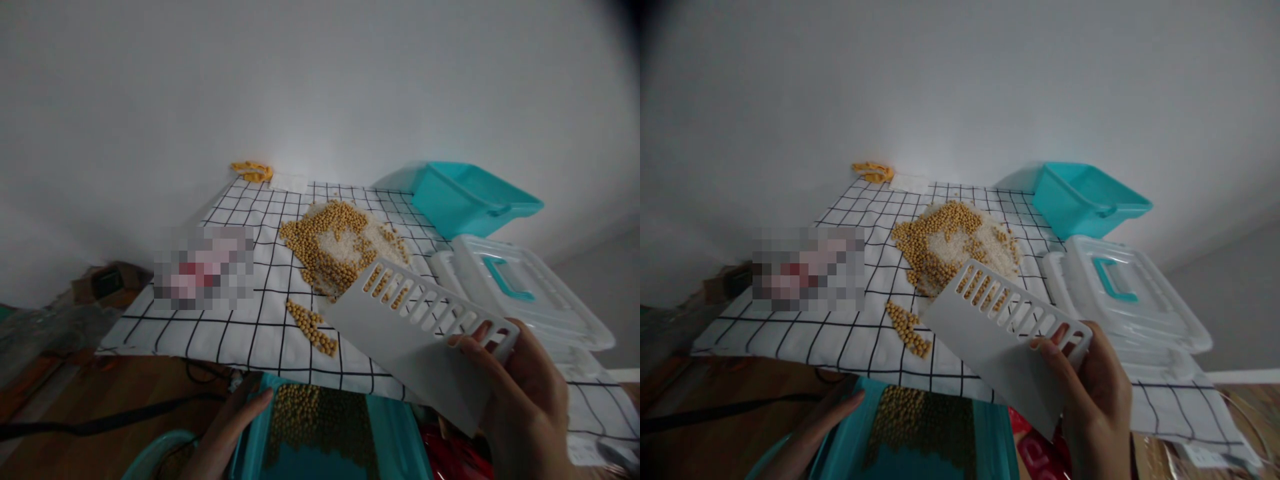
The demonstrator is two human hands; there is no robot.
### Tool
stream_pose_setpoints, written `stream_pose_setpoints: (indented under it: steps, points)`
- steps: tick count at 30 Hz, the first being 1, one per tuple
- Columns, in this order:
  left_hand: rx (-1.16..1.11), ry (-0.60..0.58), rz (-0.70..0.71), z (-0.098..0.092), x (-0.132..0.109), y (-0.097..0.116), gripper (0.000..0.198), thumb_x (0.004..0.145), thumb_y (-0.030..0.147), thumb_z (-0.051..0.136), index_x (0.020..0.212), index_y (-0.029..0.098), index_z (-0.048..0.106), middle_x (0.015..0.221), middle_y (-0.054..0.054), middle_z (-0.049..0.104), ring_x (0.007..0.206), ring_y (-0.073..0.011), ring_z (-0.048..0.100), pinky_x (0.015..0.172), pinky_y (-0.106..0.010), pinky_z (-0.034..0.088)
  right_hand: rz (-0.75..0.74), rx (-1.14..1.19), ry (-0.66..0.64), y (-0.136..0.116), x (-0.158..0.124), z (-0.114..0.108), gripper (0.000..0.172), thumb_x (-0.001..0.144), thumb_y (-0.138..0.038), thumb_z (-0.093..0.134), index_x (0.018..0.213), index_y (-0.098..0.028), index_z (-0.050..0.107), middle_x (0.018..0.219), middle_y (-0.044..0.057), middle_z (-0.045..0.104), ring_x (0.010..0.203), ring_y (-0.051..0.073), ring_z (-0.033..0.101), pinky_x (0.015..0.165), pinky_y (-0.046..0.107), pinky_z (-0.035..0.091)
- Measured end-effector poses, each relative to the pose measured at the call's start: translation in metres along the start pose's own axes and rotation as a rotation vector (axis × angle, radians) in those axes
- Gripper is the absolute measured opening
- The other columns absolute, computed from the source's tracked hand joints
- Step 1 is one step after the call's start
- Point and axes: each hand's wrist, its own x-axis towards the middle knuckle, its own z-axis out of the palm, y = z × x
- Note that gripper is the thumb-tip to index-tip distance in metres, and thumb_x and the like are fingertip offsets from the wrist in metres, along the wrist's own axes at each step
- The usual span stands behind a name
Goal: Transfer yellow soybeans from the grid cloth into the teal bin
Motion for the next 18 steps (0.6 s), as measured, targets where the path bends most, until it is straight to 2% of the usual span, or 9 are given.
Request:
stream_pose_setpoints:
  steps: [7,10,12,16,18]
  points:
    - [0.053,-0.027,0.049,-0.001,0.002,-0.005,0.059,0.058,0.053,0.093,0.116,0.049,0.083,0.147,0.009,0.076,0.16,-0.0406,0.039,0.129,-0.053,0.035,-0.03,0.014,-0.008,0.004,0.003,0.005,0.032,0.082,-0.046,0.087,0.082,-0.025,0.063,0.074,-0.002,0.062,0.063,0.014,0.048,0.051,0.025,0.032]
    - [0.084,-0.012,0.087,-0.003,0.002,-0.009,0.056,0.062,0.051,0.093,0.117,0.049,0.083,0.154,0.01,0.071,0.156,-0.0398,0.047,0.129,-0.051,0.037,-0.056,0.041,-0.045,0.01,0.009,0.003,0.032,0.081,-0.044,0.089,0.082,-0.025,0.064,0.074,-0.003,0.063,0.063,0.014,0.048,0.051,0.025,0.034]
    - [0.102,-0.007,0.115,-0.004,0.001,-0.01,0.057,0.063,0.049,0.094,0.118,0.049,0.082,0.155,0.01,0.069,0.157,-0.0388,0.046,0.13,-0.05,0.035,-0.076,0.054,-0.078,0.015,0.014,0.001,0.032,0.079,-0.044,0.09,0.084,-0.025,0.065,0.075,-0.003,0.065,0.064,0.015,0.052,0.052,0.025,0.037]
    - [0.061,-0.002,0.076,-0.003,-0.003,-0.004,0.048,0.073,0.049,0.087,0.12,0.048,0.082,0.153,0.008,0.072,0.158,-0.0379,0.044,0.126,-0.053,0.041,-0.113,0.059,-0.075,0.017,0.016,0.003,0.033,0.079,-0.044,0.091,0.085,-0.025,0.066,0.077,-0.003,0.067,0.067,0.015,0.056,0.054,0.025,0.039]
    - [0.045,0.016,0.07,-0.001,-0.004,0.002,0.048,0.073,0.046,0.087,0.12,0.047,0.082,0.153,0.007,0.072,0.159,-0.0387,0.043,0.125,-0.053,0.042,-0.113,0.059,-0.068,0.015,0.013,0.005,0.031,0.08,-0.044,0.09,0.085,-0.025,0.065,0.078,-0.002,0.067,0.067,0.015,0.057,0.054,0.025,0.039]
